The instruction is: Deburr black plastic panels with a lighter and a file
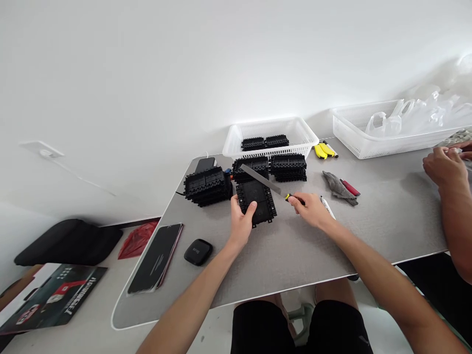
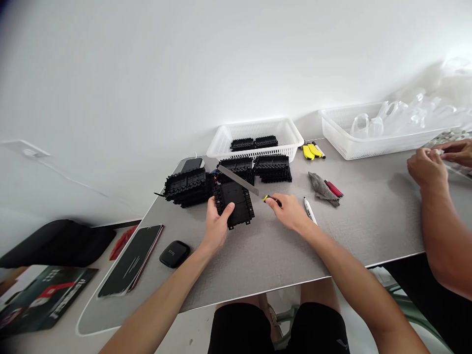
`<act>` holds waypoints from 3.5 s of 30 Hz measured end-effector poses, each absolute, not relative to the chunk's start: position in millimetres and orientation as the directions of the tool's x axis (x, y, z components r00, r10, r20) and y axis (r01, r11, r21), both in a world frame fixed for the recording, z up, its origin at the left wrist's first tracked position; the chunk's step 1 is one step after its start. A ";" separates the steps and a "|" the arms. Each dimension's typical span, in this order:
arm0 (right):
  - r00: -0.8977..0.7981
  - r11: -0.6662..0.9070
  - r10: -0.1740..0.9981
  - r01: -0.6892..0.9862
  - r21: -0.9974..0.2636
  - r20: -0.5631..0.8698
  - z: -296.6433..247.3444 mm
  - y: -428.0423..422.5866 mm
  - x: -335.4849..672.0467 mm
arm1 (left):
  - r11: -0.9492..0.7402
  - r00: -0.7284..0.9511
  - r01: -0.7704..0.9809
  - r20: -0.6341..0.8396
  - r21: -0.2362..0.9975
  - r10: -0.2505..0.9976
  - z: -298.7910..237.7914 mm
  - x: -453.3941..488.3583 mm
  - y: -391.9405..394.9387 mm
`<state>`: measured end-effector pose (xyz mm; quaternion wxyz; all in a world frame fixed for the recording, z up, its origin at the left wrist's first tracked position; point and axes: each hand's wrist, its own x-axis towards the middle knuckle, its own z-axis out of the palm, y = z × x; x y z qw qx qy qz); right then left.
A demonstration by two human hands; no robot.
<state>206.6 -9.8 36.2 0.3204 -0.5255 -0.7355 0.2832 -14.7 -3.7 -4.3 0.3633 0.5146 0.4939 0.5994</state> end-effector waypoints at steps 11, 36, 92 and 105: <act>-0.234 0.279 0.957 0.583 -0.763 0.171 35.8 -9.4 205.8 | -0.214 -0.220 -0.013 0.206 0.977 0.954 -0.8 -14.1 -4.9; -0.056 0.129 0.991 0.090 -0.988 0.124 37.0 -4.6 204.3 | 0.015 0.061 -0.145 -0.006 0.989 0.998 16.1 -6.8 -15.6; -0.321 0.381 0.923 0.843 -0.379 0.213 38.0 -1.3 230.5 | -0.174 0.027 0.001 0.174 0.985 0.984 10.5 -10.3 -10.9; -0.331 0.388 0.920 0.840 -0.379 0.209 38.5 0.8 236.4 | -0.123 0.032 -0.045 0.125 0.991 0.992 9.4 -13.1 -9.7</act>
